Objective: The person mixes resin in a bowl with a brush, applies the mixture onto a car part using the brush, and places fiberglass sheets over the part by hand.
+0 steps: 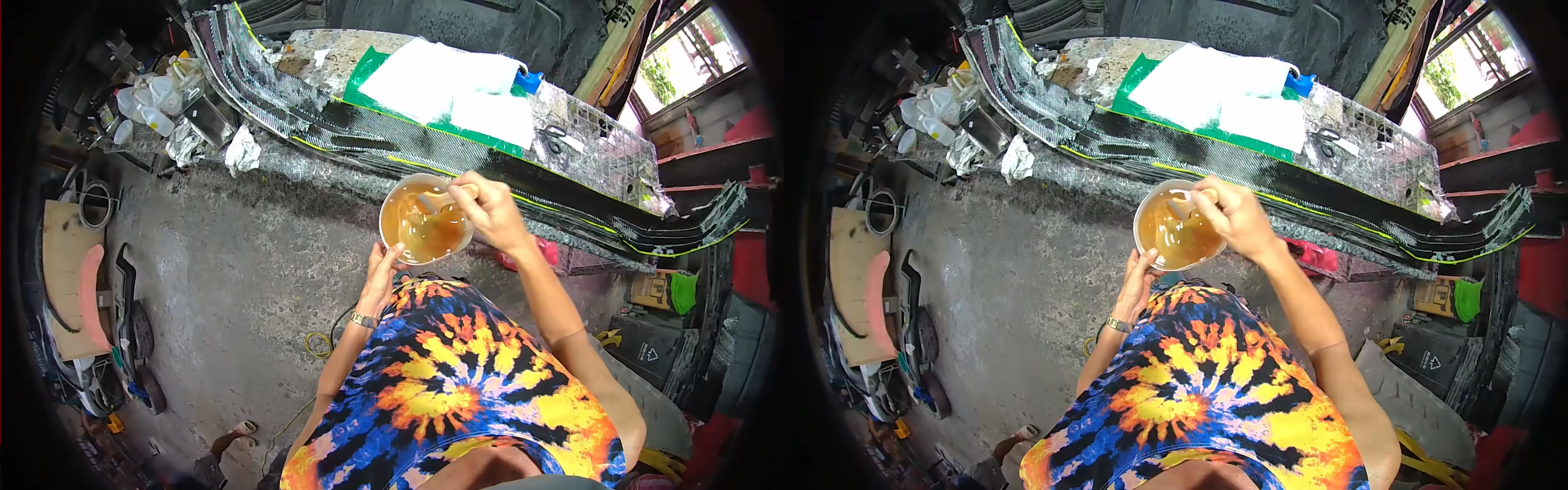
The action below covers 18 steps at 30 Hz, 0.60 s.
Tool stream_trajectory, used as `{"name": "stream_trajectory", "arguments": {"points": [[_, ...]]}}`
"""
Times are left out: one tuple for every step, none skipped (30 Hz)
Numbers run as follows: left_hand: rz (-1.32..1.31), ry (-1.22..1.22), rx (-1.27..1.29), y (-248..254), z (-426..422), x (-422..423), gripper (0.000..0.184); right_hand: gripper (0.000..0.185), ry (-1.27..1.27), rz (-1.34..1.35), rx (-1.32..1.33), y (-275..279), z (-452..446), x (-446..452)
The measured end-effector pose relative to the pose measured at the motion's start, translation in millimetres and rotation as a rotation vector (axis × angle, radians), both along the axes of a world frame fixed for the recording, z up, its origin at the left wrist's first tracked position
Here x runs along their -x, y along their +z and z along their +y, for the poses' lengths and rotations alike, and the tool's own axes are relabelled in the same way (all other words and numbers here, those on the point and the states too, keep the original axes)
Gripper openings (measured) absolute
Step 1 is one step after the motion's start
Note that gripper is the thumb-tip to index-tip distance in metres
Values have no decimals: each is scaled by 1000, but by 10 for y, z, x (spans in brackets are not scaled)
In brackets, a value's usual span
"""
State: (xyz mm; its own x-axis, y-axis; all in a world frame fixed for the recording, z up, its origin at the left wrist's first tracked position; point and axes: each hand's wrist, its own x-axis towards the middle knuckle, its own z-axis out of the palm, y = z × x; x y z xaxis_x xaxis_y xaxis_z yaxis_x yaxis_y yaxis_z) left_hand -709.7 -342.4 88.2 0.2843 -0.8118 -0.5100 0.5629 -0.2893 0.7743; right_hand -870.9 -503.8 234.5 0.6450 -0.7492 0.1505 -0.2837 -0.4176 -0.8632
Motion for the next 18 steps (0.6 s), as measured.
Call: {"name": "stream_trajectory", "arguments": {"points": [[-22, -13, -6, -6, -11, -30, 50, 16, -13, -19, 28, 121, -34, 9], [-19, -19, 1, -20, -22, -64, 50, 15, -27, -37, 57, 228, -59, 14], [-20, -31, 17, -10, -18, -84, 50, 13, -35, -65, 58, 355, -61, 33], [-23, -43, 34, -49, -39, -124, 51, 12, -37, -84, 78, 417, -90, 31], [-8, -58, 33, -88, -56, -163, 51, 11, -33, -95, 116, 475, -116, 31], [-8, -65, 41, -81, -82, -178, 51, 12, -30, -107, 152, 512, -147, 30], [-17, -53, 33, -57, -99, -193, 51, 12, -30, -139, 178, 561, -166, 21], [-25, -42, 25, -34, -116, -206, 50, 12, -37, -138, 186, 609, -175, 8], [0, -3, 25, 75, -146, -210, 50, 12, -49, -151, 211, 658, -183, -2], [4, -12, 33, 116, -138, -198, 50, 13, -63, -161, 235, 761, -162, 21], [15, -22, 44, 73, -147, -221, 51, 13, -62, -140, 259, 787, -174, 26], [26, -32, 57, 65, -165, -240, 52, 13, -69, -138, 272, 826, -176, 32], [15, -34, 44, 54, -185, -246, 54, 12, -84, -116, 216, 853, -178, 47], [16, -43, 54, 58, -204, -245, 54, 12, -101, -93, 156, 883, -171, 56], [24, -35, 48, 82, -219, -247, 55, 12, -109, -111, 171, 878, -178, 51], [30, -24, 38, 96, -220, -261, 57, 12, -114, -112, 175, 869, -190, 47], [40, -71, 28, 115, -199, -283, 57, 13, -110, -132, 167, 911, -188, 64], [38, -75, 32, 137, -210, -294, 57, 13, -103, -154, 162, 883, -204, 66]]}}
